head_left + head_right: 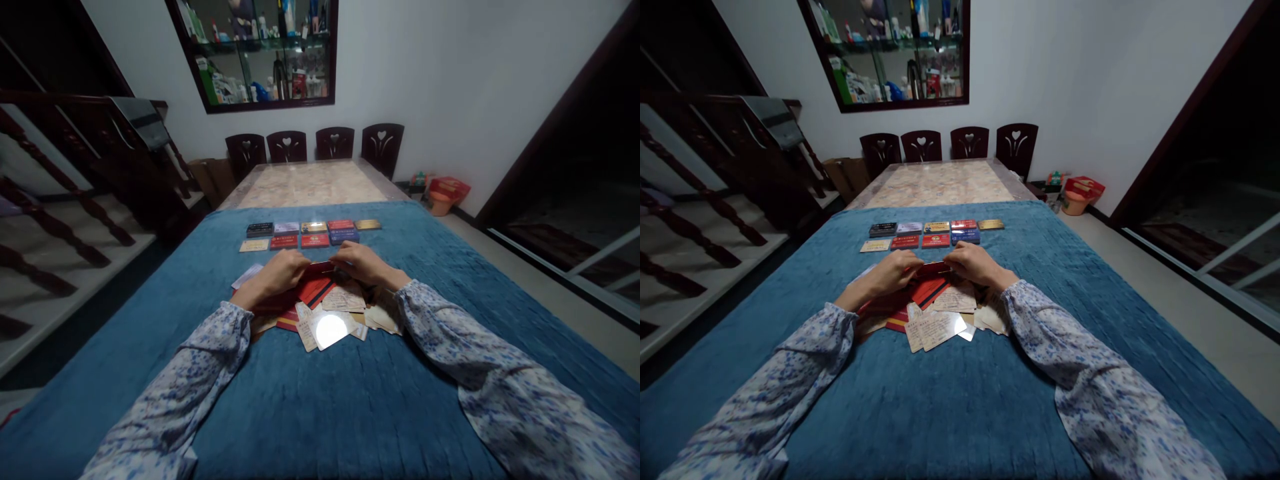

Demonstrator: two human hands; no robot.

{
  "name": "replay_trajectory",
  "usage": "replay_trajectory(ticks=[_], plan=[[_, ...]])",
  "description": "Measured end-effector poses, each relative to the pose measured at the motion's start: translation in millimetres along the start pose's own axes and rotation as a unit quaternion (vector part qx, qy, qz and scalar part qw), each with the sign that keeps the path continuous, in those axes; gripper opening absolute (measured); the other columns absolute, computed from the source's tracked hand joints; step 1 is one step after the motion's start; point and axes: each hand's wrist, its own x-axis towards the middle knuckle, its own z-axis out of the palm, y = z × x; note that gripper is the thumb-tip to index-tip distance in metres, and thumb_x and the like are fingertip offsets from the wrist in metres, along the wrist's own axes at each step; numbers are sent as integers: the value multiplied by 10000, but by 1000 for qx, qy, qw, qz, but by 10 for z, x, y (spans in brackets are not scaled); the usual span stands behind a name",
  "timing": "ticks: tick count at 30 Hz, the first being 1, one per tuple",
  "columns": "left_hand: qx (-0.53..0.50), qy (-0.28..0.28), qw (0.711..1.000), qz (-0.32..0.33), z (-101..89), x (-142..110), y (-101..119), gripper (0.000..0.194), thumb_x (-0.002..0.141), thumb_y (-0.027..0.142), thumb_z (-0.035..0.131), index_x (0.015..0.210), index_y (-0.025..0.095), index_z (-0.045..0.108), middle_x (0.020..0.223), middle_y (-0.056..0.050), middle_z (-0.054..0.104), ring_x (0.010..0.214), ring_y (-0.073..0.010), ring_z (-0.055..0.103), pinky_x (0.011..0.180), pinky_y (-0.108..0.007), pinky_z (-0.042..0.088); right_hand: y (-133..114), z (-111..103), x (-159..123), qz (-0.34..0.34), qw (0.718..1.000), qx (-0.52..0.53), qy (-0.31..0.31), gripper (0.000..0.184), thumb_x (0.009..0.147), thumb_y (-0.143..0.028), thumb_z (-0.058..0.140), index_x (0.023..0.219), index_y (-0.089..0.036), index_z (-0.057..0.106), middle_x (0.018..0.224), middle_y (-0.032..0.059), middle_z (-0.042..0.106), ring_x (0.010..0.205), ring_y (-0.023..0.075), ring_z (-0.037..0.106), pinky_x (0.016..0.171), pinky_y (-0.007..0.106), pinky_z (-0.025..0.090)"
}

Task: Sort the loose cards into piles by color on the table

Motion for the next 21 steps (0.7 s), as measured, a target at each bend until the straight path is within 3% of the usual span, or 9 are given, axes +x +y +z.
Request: replay_trajectory(ticks=[6,13,21], plan=[[7,29,999,-21,61,8,-46,280,922,111,487,990,176,751,895,-87,698,807,-184,623,796,-306,497,-13,56,-6,40,999,-12,16,276,1001,-205,528,1151,-188,758,972,109,728,915,206,626,775,292,481],[30,25,998,-47,149,42,-72,327,937,102,461,1109,138,737,954,-130,704,896,-231,638,832,-351,511,-28,138,-3,73,996,-17,39,304,944,-122,576,1195,-202,725,984,86,689,889,190,616,776,276,475],[-4,62,996,-58,263,29,-143,402,934,106,457,1287,117,649,1087,-158,721,977,-251,658,894,-386,532,-79,175,5,124,991,-49,18,396,956,-148,545,1342,-185,627,1034,97,671,882,202,624,788,295,485]])
